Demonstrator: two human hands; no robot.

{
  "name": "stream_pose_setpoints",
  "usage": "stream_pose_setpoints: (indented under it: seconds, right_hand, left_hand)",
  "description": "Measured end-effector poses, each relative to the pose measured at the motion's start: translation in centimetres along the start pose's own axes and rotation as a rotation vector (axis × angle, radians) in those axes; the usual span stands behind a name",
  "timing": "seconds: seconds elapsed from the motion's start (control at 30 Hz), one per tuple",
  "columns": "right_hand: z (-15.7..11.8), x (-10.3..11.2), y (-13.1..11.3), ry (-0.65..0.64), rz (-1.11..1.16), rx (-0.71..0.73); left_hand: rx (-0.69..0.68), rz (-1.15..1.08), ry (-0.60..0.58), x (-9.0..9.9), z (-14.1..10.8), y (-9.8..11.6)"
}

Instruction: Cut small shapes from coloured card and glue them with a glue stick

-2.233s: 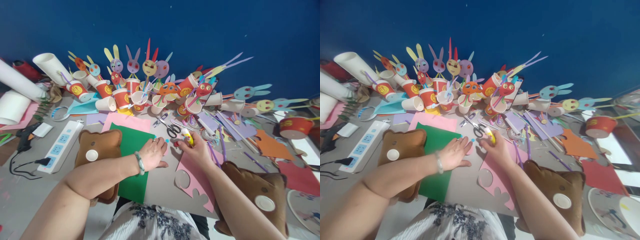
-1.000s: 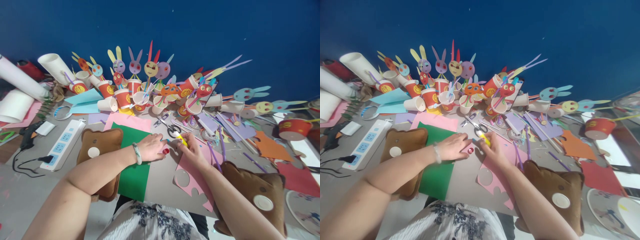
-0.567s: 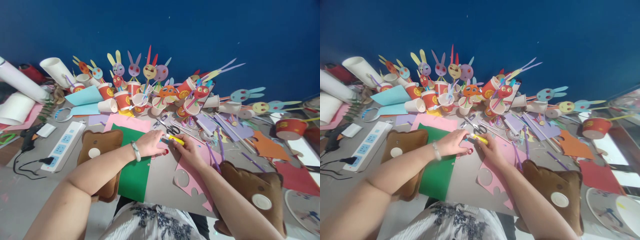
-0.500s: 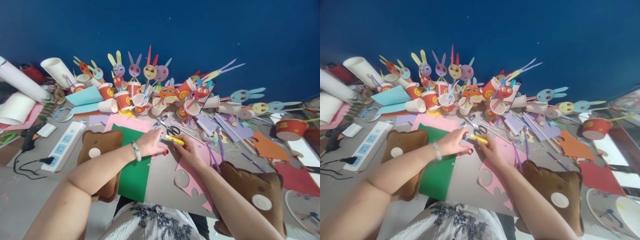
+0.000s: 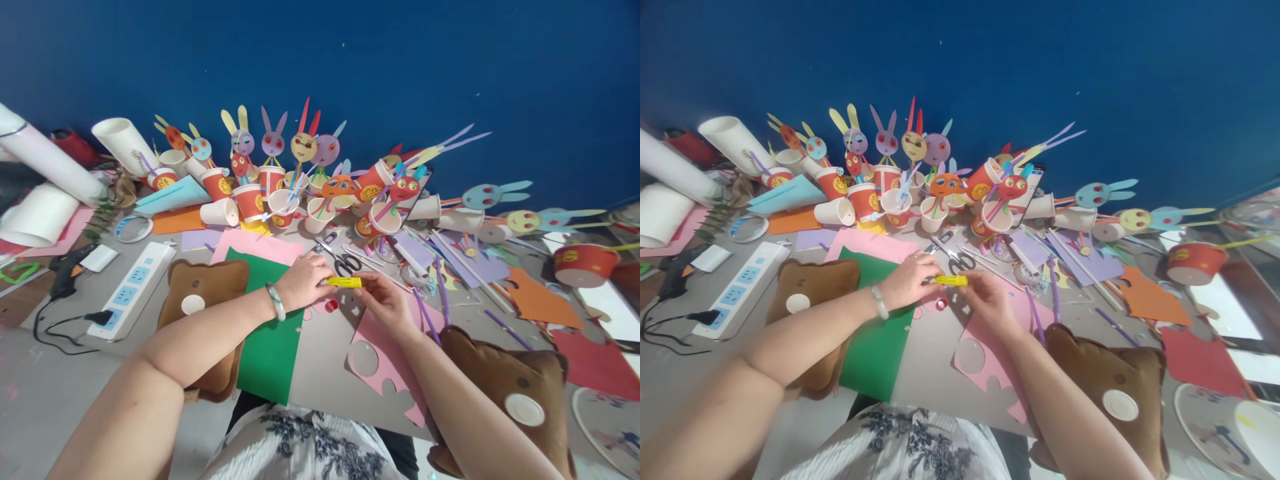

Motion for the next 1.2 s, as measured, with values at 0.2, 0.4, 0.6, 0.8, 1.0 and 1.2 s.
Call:
stream_pose_setpoints:
  seconds: [0.2,0.4,0.6,0.8,1.0,1.2]
  right_hand:
    - [0.1,0.9,-0.5,0.038,-0.101,0.016]
    - [-0.1,0.1,-1.2,0.098,-0.062,-0.035]
    - [-0.3,-0.5,-0.9,0.119,-0.128,-0.061]
    - [-0.2,-0.9,-0.5,0.089,-0.165,-0.127]
    - [0.1,-1.1,-0.7,-0.009,0.024,-0.239]
    - [-0.1,-1.2,-1.0,-0.111,0.007,-0.341]
  left_hand:
    - [-0.025,-0.017,0.018,0.3,0.1,0.0]
    - [-0.073,0.061,0.109,0.1,-0.2,0.4]
    - [-0.095,0.077,0.196,-0.4,-0.3,0.5]
    - [-0.113,0.021,0.224,-0.1,-0.3,0.8]
    - [-0.043,-0.058,0.166,0.1,-0.3,1.0]
    - [-0.003,-0.132,0.198,0.4,-0.3,1.4]
Point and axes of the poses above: each hand's wrist, its own z-axis towards the middle knuckle, its own x-axis out of the back of the hand, y = z × x, the point moved 1 cm from there along z, towards the middle knuckle, and after that the axes turned 4 degrees about -y, right-handed, at the moved point
